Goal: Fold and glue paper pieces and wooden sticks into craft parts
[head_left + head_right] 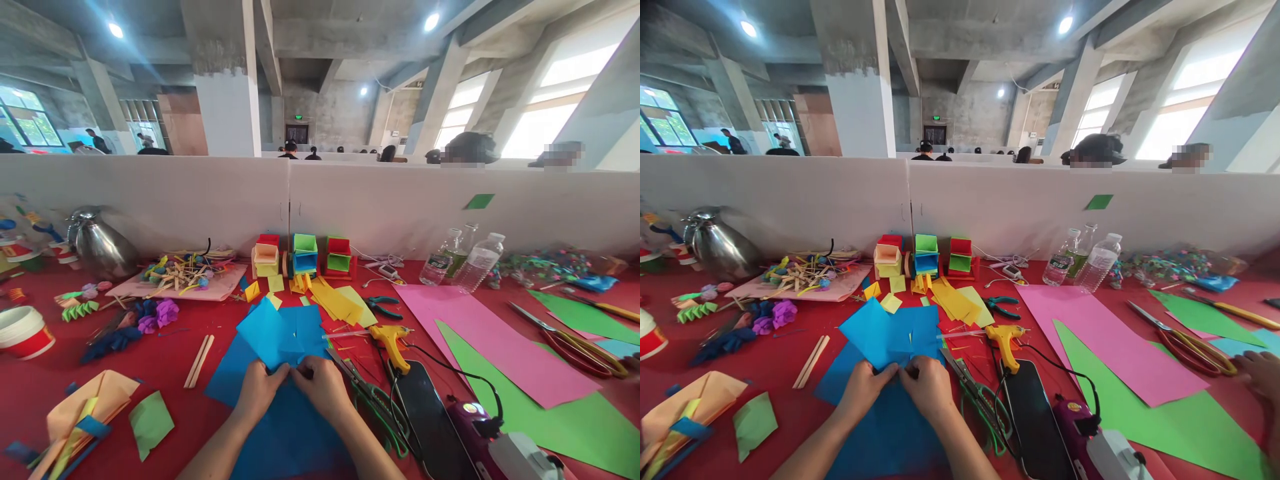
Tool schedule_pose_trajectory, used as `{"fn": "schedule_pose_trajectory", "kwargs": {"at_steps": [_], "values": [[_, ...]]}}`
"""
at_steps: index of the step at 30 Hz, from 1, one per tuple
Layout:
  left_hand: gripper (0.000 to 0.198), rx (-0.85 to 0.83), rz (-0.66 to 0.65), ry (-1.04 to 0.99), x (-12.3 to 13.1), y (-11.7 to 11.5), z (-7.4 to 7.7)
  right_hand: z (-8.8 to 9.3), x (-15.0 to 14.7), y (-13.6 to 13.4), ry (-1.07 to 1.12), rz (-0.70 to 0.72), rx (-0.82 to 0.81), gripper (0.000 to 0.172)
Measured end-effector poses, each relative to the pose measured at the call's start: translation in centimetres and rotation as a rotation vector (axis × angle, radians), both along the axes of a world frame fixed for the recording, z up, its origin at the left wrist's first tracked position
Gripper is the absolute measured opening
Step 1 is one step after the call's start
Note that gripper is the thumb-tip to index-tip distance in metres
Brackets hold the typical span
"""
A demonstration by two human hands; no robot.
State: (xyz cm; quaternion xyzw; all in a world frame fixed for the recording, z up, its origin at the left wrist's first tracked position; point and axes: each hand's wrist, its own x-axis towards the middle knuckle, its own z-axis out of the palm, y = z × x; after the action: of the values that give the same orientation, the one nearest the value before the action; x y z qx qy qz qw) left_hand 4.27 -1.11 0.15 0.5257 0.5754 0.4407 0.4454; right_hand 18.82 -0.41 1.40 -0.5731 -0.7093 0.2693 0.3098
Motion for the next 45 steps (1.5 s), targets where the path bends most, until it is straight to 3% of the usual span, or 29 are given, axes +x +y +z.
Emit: {"fn": "schedule_pose_trajectory", "kwargs": {"at_steps": [8,13,15,22,38,45], "values": [[0.028,-0.024,-0.062,-0.103,0.3,0.0,0.2,0.2,0.5,0.6,0.136,-0.006,0.02,0.033],[0.026,-0.042,-0.137,-0.219,0.9,-0.2,0.1,0.5,1.0,0.9,0.295,-0.039,0.054,0.027],[0.028,-0.054,-0.156,-0.25,1.0,-0.3,0.1,0.5,0.9,0.9,0.325,-0.012,0.031,0.022],[0.041,-0.13,-0.168,-0.323,0.4,0.0,0.5,0.4,1.1,1.2,0.352,-0.016,-0.003,0.027],[0.036,-0.092,-0.127,-0.313,-0.2,0.0,0.7,0.2,1.3,1.2,0.476,0.009,-0.052,0.026],[0.036,-0.084,-0.191,-0.315,-0.6,-0.1,0.9,0.4,1.6,1.4,0.468,0.044,-0.092,0.021]]}}
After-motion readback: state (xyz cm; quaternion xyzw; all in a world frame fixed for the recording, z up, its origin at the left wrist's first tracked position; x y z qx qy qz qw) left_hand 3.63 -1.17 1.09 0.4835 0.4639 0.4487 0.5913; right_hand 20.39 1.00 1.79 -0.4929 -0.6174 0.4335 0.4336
